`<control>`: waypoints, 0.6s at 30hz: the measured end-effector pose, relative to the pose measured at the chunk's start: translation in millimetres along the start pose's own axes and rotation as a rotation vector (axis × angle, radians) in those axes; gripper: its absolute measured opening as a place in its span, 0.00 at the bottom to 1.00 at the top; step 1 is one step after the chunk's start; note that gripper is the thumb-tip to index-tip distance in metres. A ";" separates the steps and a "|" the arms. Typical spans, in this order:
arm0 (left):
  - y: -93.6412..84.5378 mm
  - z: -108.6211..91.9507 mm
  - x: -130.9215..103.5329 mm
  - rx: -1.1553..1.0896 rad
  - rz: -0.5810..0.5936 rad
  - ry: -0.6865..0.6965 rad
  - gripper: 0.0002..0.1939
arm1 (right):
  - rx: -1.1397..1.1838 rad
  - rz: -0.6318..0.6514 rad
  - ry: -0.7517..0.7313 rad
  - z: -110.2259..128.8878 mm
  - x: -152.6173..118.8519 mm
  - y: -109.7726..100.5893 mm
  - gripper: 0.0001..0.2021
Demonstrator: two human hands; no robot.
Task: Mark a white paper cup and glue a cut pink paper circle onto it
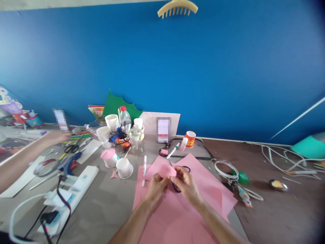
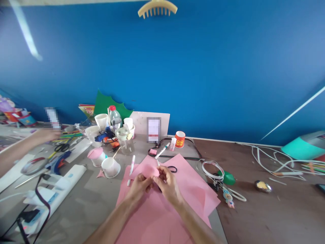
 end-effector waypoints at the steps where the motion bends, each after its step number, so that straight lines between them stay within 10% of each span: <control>1: -1.1 -0.2 -0.2 0.006 -0.014 -0.008 0.26 | -0.010 -0.016 0.004 -3.2 -0.5 -0.1 0.16; 18: -4.0 -1.7 1.1 0.007 -0.031 0.082 0.08 | 0.055 -0.202 0.024 -13.7 -1.6 -8.5 0.16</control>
Point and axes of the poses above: each hand's wrist, its own x-axis towards the middle knuckle, its own y-axis out of the palm, z = x × y, the point moved 8 cm from there along x, towards the middle knuckle, and after that the axes turned 5 degrees about y, right-handed, at the moved point
